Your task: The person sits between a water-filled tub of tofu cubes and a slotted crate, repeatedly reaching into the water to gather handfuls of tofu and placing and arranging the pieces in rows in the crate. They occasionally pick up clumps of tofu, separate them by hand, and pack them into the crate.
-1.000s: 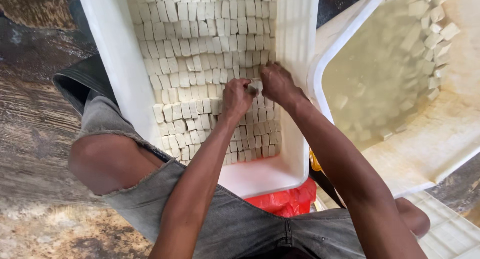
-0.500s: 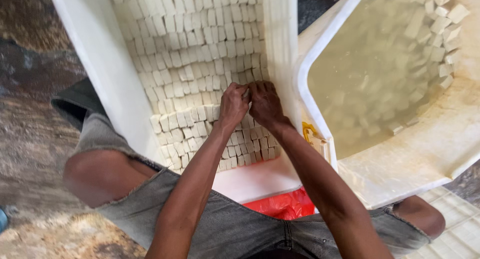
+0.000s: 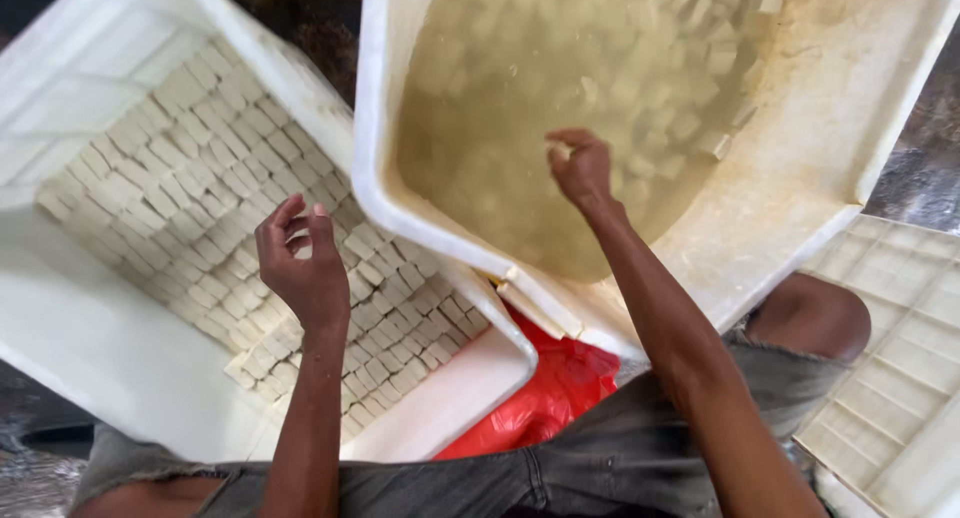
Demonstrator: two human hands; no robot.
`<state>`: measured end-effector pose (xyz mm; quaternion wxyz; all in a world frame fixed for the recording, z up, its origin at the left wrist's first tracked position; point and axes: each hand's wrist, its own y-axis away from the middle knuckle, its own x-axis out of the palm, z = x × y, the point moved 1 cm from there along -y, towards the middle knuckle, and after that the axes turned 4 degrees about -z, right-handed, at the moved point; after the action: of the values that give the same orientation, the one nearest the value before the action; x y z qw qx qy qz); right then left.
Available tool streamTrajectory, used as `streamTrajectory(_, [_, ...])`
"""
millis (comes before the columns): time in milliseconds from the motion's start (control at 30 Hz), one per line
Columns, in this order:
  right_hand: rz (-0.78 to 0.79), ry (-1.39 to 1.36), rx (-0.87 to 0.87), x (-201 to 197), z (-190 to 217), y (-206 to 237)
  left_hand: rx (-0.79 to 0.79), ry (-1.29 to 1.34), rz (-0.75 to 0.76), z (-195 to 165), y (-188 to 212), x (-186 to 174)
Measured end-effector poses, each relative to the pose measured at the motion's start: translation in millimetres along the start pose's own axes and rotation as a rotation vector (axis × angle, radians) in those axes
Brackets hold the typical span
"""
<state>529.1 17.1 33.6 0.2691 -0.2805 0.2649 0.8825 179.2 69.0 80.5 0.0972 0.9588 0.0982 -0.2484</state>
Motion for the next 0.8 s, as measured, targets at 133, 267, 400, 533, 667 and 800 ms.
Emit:
streamTrajectory(133, [-0.165, 0.799, -0.735, 35.3, -54.7, -32.1, 0.196, -0.091, 0.011, -49.6, -17.0, 50.0])
streamTrajectory(267, [0.176, 0.898, -0.248, 46.5, -83.1, -34.9, 0.199, -0.292, 0.007, -67.2, -25.8, 86.4])
streamTrajectory(400, [-0.080, 0.300, -0.418, 45.2, -68.5, -37.1, 0.135, -0.394, 0.004, -71.0, -26.5, 90.7])
streamTrajectory(533, [0.219, -0.480, -0.044, 72.1, -58.7, -46.8, 0.073, -0.368, 0.027, -74.8, -27.8, 89.5])
streamTrajectory(667, [0.265, -0.234, -0.131, 103.3, -59.0, -50.6, 0.079, -0.376, 0.026, -77.4, -29.3, 90.6])
streamTrajectory(800, [0.196, -0.241, -0.140, 117.8, -61.6, -37.3, 0.079, -0.373, 0.019, -75.4, -30.1, 90.9])
